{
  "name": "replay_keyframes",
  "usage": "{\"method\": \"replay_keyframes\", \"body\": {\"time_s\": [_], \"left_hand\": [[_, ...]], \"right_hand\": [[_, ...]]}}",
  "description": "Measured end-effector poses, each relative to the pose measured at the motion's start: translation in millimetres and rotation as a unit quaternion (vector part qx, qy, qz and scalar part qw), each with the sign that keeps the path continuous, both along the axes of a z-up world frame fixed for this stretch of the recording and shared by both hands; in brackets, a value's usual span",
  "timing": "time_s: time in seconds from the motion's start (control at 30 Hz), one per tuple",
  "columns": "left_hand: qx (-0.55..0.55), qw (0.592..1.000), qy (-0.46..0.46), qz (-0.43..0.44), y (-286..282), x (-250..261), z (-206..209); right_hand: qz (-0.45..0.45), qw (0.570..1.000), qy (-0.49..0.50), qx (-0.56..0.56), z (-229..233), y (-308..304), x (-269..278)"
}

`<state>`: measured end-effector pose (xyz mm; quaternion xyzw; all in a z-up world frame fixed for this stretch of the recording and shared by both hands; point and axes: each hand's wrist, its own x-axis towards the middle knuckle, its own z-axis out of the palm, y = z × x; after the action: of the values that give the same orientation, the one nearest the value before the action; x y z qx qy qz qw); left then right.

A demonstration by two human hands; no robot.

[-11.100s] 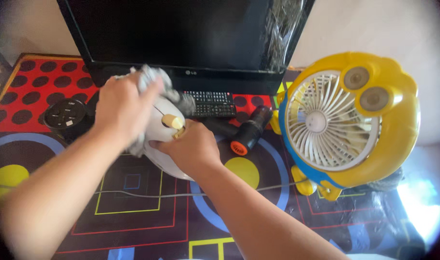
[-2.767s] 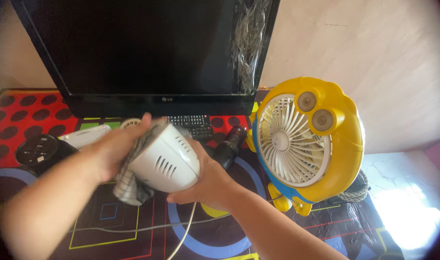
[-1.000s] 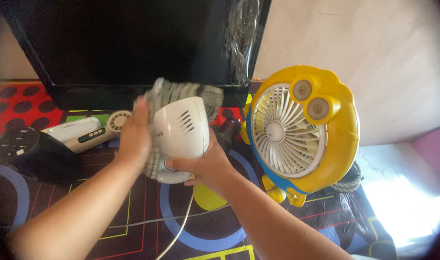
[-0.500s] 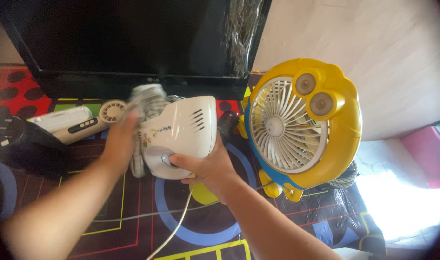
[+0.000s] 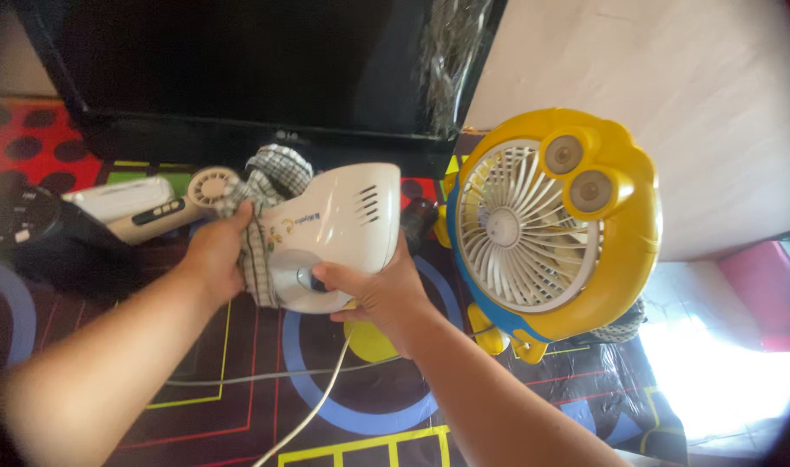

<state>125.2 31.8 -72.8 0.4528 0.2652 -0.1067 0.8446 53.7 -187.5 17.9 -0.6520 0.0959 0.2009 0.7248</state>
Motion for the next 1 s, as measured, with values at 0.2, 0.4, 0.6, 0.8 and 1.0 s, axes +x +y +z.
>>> {"method": "replay_keyframes", "body": {"time_s": [0.2,0.4,0.6,0.8,1.0], "left_hand": [[-0.05,0.996,-0.056,0.046,-6.8,-80.3,-37.8],[-0.051,0.998,0.009,0.043,9.2,0.2,-10.1],[-0.042,0.997,-0.005,0.064,-12.3,-16.6,-18.5],[0.077,0.994,-0.057,0.052,-58.5,-113.4,-11.5],[0.25,0.968,-0.004,0.009,-54.3,-53.2,83.0]], "right_hand": [[0.008,0.999,-0.002,-0.033,-2.1,0.9,1.8],[0.017,1.0,0.009,-0.018,5.1,1.2,0.8],[-0.023,0.999,0.001,-0.028,2.4,5.9,-5.6],[-0.035,0.998,-0.026,-0.043,2.9,13.9,-9.6],[-0.06,0.992,-0.041,-0.103,6.4,27.4,-14.9]]}}
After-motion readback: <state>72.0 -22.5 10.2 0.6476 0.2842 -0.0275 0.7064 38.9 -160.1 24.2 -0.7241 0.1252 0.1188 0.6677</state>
